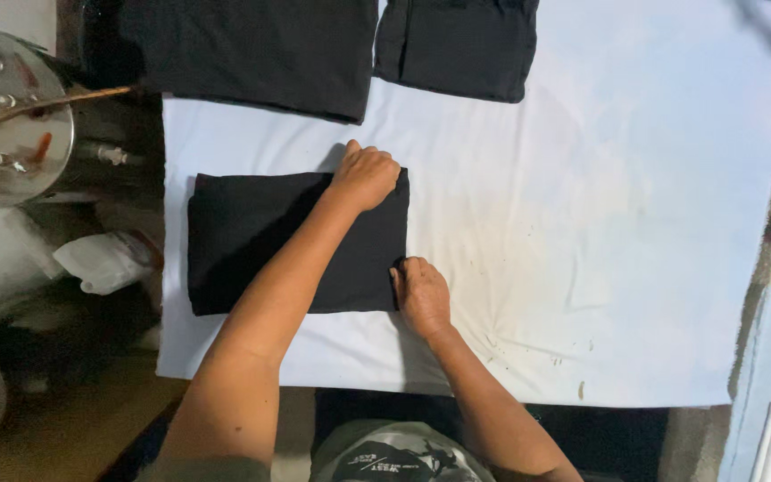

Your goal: The person folds black trousers, a white t-shirt with team branding, and a white sleeveless top on a flat surface by hand, taking items from a laundry basket and placing them on a stack.

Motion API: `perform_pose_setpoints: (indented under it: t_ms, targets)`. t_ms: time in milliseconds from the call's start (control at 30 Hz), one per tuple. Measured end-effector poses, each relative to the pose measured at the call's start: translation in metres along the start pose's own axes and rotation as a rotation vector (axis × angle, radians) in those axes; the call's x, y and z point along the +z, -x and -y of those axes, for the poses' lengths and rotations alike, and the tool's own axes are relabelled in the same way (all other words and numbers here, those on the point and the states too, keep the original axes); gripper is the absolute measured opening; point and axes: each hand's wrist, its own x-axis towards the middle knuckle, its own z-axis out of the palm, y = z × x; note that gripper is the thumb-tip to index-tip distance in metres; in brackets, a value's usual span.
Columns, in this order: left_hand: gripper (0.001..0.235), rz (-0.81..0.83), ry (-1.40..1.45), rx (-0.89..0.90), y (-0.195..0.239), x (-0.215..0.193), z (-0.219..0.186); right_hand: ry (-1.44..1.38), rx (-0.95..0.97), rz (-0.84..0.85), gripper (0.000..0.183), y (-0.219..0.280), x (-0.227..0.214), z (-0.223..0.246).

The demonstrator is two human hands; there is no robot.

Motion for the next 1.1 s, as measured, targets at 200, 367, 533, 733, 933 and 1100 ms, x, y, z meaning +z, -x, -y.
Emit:
perform_pose_setpoints:
  t_ms: [200,367,533,733,933,1100]
  targets:
    - [0.013,-0.155,-0.022,0.144,0.003,0.015,0.009,-0.021,-0.015,-0.02,0.02,-0.001,-0.002,0.001]
    - [0.01,-0.288,0.112,0.093,0.009,0.005,0.015,-0.025,0.007,-0.005,0.021,-0.001,-0.002,0.0]
    - [0.014,-0.291,0.209,-0.001,0.01,0.009,0.015,-0.031,0.021,0.022,0.022,-0.002,-0.005,0.001]
    - [0.031,0.011,0.348,-0.138,0.004,-0.019,0.009,-0.028,0.016,0.022,0.021,-0.001,-0.003,0.0]
    - [0.03,-0.202,0.261,-0.064,-0.004,0.0,-0.003,-0.028,-0.003,-0.006,0.021,0.001,0.0,-0.002]
    - [0.035,-0.355,0.108,-0.094,-0.005,0.022,0.0,-0.026,0.009,-0.008,0.022,0.003,0.004,-0.005]
